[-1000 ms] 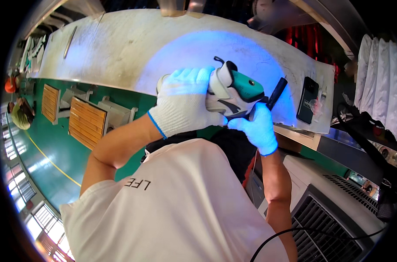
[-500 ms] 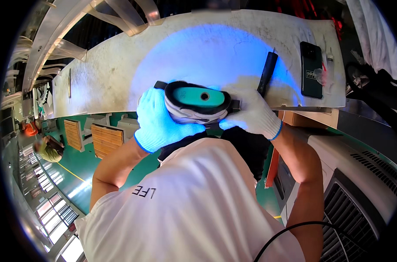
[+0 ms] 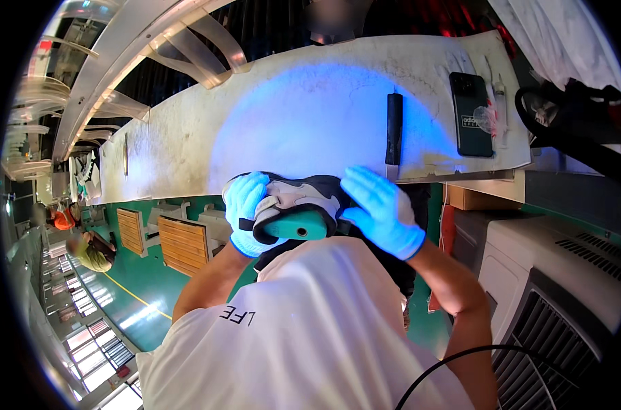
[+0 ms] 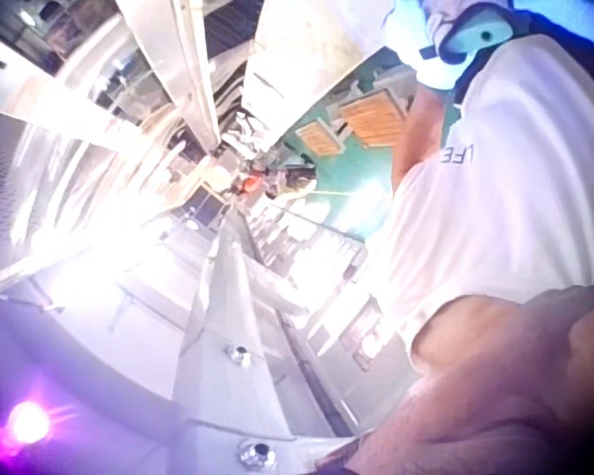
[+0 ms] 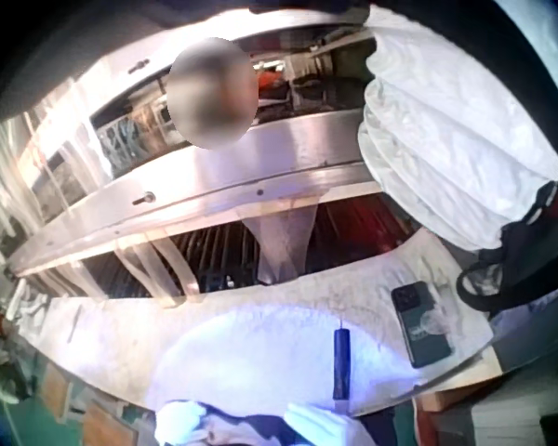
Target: The person assembles a sneaker by hand, repeatedly pressing and adjusting the sole and upper to ensure a tight fit. They rotate the shoe to work on different sides and use a small tool to press along the edges. The person handles multiple sneakers, placing some aside and retrieving others from the workstation.
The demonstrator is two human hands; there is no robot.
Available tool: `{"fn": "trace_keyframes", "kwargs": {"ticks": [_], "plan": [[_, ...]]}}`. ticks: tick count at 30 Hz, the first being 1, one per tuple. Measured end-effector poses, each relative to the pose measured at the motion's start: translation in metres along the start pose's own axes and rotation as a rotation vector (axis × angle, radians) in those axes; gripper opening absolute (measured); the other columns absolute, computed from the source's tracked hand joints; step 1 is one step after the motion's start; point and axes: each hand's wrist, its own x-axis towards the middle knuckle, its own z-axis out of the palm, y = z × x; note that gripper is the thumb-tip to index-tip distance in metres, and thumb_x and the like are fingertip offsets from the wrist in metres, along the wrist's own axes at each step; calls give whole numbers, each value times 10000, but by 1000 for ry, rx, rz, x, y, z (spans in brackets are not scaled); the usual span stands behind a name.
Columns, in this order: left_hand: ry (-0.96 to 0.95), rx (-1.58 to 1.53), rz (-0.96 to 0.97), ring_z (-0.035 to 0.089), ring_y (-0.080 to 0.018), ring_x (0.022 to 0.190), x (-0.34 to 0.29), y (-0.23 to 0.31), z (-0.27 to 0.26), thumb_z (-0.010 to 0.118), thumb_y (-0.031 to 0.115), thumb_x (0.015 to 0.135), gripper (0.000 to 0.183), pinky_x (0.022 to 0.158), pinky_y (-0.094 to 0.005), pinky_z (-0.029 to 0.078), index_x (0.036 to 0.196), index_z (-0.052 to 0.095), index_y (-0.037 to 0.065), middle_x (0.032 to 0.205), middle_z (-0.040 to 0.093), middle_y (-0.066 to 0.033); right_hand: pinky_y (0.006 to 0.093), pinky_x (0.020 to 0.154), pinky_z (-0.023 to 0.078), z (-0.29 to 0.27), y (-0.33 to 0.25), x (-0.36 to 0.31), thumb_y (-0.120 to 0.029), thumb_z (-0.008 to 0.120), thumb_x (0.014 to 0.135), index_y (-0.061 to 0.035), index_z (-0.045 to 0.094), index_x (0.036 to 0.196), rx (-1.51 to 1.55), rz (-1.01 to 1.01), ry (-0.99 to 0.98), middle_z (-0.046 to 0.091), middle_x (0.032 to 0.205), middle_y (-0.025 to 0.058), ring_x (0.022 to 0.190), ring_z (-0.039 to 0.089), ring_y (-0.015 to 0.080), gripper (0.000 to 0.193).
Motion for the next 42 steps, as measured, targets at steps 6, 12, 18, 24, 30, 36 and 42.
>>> {"fn": "trace_keyframes", "kwargs": {"ticks": [6,12,18,24,30,36,42], "plan": [[12,-88,-96,699,-309,960,-7,-12,2,971,583,659,676,826,-474,521,1132,758,149,1013,702,-64,546,1182,544,2,-4,2,-151,916,797,32,748,1317,-85,30,-46,694,1483,225,1438,633,430,577],[23,-142,-152,715,-279,1057,-12,-14,6,1001,545,618,762,898,-449,537,1246,784,171,1075,729,-27,487,1190,540,10,-9,-2,-158,886,840,58,739,1319,-149,101,-76,660,1523,196,1478,592,404,545],[26,-202,-104,723,-359,1008,3,-9,11,999,473,655,654,881,-486,566,1151,777,111,1058,736,-97,480,1145,570,-18,-8,35,-57,848,815,52,697,1392,19,160,-349,553,1657,195,1449,618,420,606],[-27,-165,-198,737,-420,981,39,-1,-12,1017,456,646,668,866,-509,593,1120,764,60,1052,744,-156,517,1170,540,-23,5,64,-140,880,844,42,479,1613,168,230,-473,478,1698,277,1457,594,444,886],[-247,-142,-617,770,-405,1137,116,-12,-37,985,608,654,1142,1009,-469,617,1543,593,9,1247,769,-212,488,1070,587,-26,1,76,-271,889,948,50,686,1449,204,646,286,724,1412,285,1268,724,430,629],[-487,-61,-364,625,-430,1445,157,-18,-54,985,619,667,1298,1197,-474,524,1685,459,8,1565,614,-301,577,1165,488,14,55,67,-239,860,927,-8,413,1695,-635,505,345,608,1545,307,1370,616,493,918],[-466,32,-382,607,-421,1464,137,-11,-46,989,466,629,1248,1221,-470,512,1693,481,57,1618,600,-229,374,764,585,9,38,52,-154,831,978,39,689,1398,137,525,432,759,1010,99,859,705,181,484]]}}
